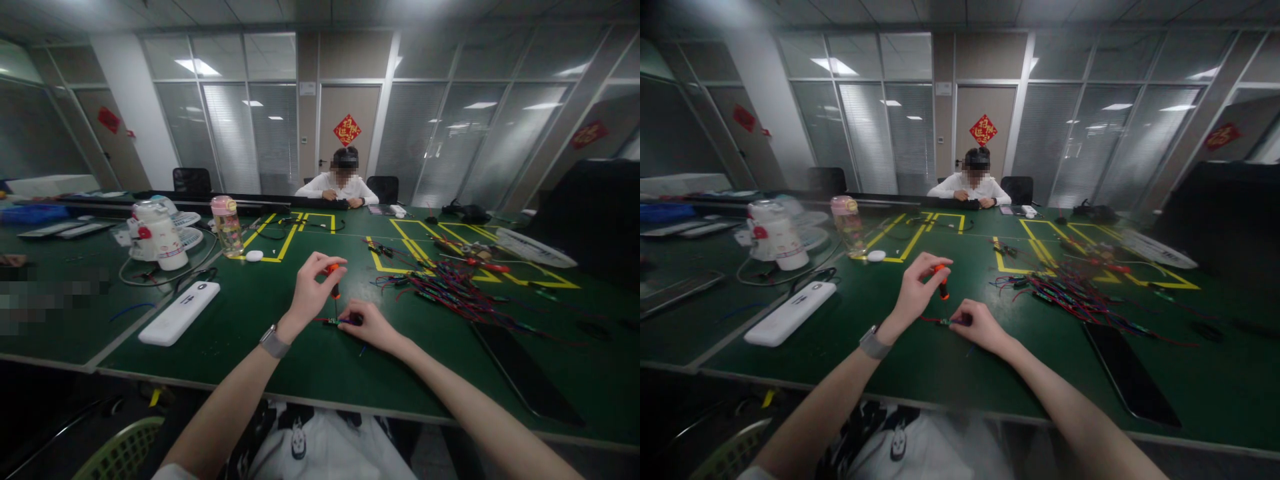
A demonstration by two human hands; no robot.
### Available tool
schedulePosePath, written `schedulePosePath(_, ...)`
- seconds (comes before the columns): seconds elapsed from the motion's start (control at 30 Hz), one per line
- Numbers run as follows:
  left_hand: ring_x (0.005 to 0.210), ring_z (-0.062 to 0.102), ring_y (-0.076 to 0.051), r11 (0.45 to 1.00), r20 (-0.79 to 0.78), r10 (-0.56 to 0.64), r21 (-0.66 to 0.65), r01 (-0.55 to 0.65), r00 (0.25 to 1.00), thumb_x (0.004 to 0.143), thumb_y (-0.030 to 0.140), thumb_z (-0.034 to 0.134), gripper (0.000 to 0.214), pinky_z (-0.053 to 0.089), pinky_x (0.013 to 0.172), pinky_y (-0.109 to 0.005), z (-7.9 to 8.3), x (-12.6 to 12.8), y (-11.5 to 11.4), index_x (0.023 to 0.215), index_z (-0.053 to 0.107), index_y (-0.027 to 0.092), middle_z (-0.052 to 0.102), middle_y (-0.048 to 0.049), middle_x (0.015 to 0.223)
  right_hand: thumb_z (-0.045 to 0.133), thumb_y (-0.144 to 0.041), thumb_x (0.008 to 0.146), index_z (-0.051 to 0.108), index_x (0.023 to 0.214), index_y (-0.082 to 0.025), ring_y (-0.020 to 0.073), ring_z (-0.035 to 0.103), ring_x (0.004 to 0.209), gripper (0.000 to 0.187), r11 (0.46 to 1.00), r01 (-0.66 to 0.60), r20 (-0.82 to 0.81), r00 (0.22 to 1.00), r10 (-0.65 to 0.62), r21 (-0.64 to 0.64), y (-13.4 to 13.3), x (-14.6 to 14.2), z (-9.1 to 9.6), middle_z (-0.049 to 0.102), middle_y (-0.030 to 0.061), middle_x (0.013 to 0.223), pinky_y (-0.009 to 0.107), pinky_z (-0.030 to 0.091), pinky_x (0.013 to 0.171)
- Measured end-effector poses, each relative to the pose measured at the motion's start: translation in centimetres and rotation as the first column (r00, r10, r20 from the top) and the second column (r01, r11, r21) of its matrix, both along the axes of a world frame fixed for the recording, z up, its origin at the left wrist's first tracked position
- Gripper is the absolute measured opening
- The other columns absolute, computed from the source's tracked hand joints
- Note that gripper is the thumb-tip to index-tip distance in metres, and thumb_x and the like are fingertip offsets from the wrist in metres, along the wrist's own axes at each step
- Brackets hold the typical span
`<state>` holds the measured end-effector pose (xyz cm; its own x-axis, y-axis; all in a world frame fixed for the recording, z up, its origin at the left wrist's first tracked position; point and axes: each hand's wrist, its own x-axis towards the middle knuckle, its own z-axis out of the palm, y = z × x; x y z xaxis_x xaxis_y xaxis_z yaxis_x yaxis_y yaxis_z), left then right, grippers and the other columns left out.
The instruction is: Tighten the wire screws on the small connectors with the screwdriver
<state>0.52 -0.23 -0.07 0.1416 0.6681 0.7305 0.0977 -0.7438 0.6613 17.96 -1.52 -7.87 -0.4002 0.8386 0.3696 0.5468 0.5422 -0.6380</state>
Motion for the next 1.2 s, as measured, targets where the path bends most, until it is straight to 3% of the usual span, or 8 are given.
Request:
schedulePosePath(0.1,0.094,0.063,-0.017,0.992,0.030,-0.116,-0.055,0.117,0.993,0.094,0.028,0.046,0.029,0.051,0.082,-0.029,-0.02,0.09,-0.05,0.113,0.066,0.020,0.063,-0.0081,0.109,0.071,-0.018,0.073,0.066,0.073,-0.017,0.0142,0.056,0.067,0.005,1.000,-0.004,-0.002,1.000,0.004,0.004,0.01,0.03,-0.05,0.060,0.0006,0.073,0.025,0.044,0.062)
schedulePosePath(0.23,0.092,0.067,-0.019,0.956,0.117,-0.224,-0.168,0.241,0.968,0.091,0.028,0.051,0.031,0.053,0.080,-0.031,0.02,0.11,0.05,0.117,0.062,0.016,0.067,-0.0100,0.108,0.071,-0.018,0.073,0.067,0.073,-0.017,0.0143,0.056,0.067,0.005,1.000,-0.006,-0.009,1.000,0.006,0.005,-0.05,0.05,0.02,0.059,0.0005,0.073,0.025,0.044,0.061)
schedulePosePath(0.53,0.083,0.062,-0.015,0.993,0.058,-0.075,-0.089,0.080,0.996,0.082,0.028,0.064,0.014,0.050,0.068,-0.023,0.03,-0.10,0.50,0.090,0.071,0.019,0.063,-0.0045,0.091,0.071,-0.021,0.073,0.067,0.073,-0.017,0.0148,0.056,0.067,0.006,1.000,-0.008,-0.013,1.000,0.008,-0.002,-0.01,0.11,0.04,0.060,0.0010,0.073,0.026,0.044,0.062)
schedulePosePath(0.67,0.093,0.063,-0.017,0.972,0.078,-0.173,-0.145,0.183,0.982,0.092,0.027,0.048,0.025,0.050,0.080,-0.028,0.00,-0.01,0.35,0.104,0.068,0.019,0.066,-0.0072,0.104,0.071,-0.020,0.073,0.067,0.074,-0.016,0.0148,0.056,0.067,0.005,1.000,-0.012,-0.013,1.000,0.012,-0.001,0.03,0.17,-0.06,0.059,0.0013,0.073,0.026,0.045,0.062)
schedulePosePath(0.77,0.093,0.064,-0.018,0.951,0.107,-0.237,-0.177,0.253,0.965,0.092,0.027,0.048,0.027,0.050,0.083,-0.030,0.05,0.01,0.26,0.110,0.065,0.017,0.068,-0.0087,0.105,0.071,-0.018,0.073,0.067,0.074,-0.016,0.0148,0.056,0.068,0.004,1.000,-0.010,-0.008,1.000,0.010,-0.005,-0.05,0.13,0.05,0.060,0.0016,0.074,0.026,0.044,0.062)
schedulePosePath(0.97,0.080,0.060,-0.014,0.994,0.053,-0.080,-0.075,0.084,0.995,0.083,0.028,0.064,0.013,0.049,0.069,-0.023,0.01,-0.01,0.41,0.088,0.070,0.018,0.061,-0.0040,0.089,0.071,-0.018,0.073,0.067,0.074,-0.016,0.0144,0.056,0.067,0.005,1.000,0.004,0.012,1.000,-0.004,-0.004,-0.12,0.04,0.16,0.059,0.0008,0.073,0.025,0.043,0.062)
schedulePosePath(1.07,0.087,0.060,-0.015,0.995,0.044,-0.062,-0.074,0.065,0.997,0.087,0.028,0.057,0.017,0.049,0.075,-0.025,0.05,-0.06,0.41,0.094,0.071,0.019,0.062,-0.0047,0.093,0.071,-0.018,0.073,0.067,0.075,-0.016,0.0146,0.056,0.067,0.005,1.000,-0.002,0.013,1.000,0.001,0.001,-0.05,0.07,0.07,0.059,0.0011,0.073,0.025,0.043,0.062)
schedulePosePath(1.2,0.104,0.061,-0.018,0.973,0.052,-0.190,-0.127,0.195,0.980,0.093,0.023,0.044,0.029,0.046,0.093,-0.032,0.12,0.00,0.22,0.114,0.065,0.020,0.065,-0.0074,0.112,0.070,-0.018,0.074,0.067,0.074,-0.016,0.0149,0.056,0.068,0.004,1.000,-0.013,0.008,1.000,0.013,0.002,-0.02,0.12,0.05,0.059,0.0014,0.074,0.025,0.043,0.062)
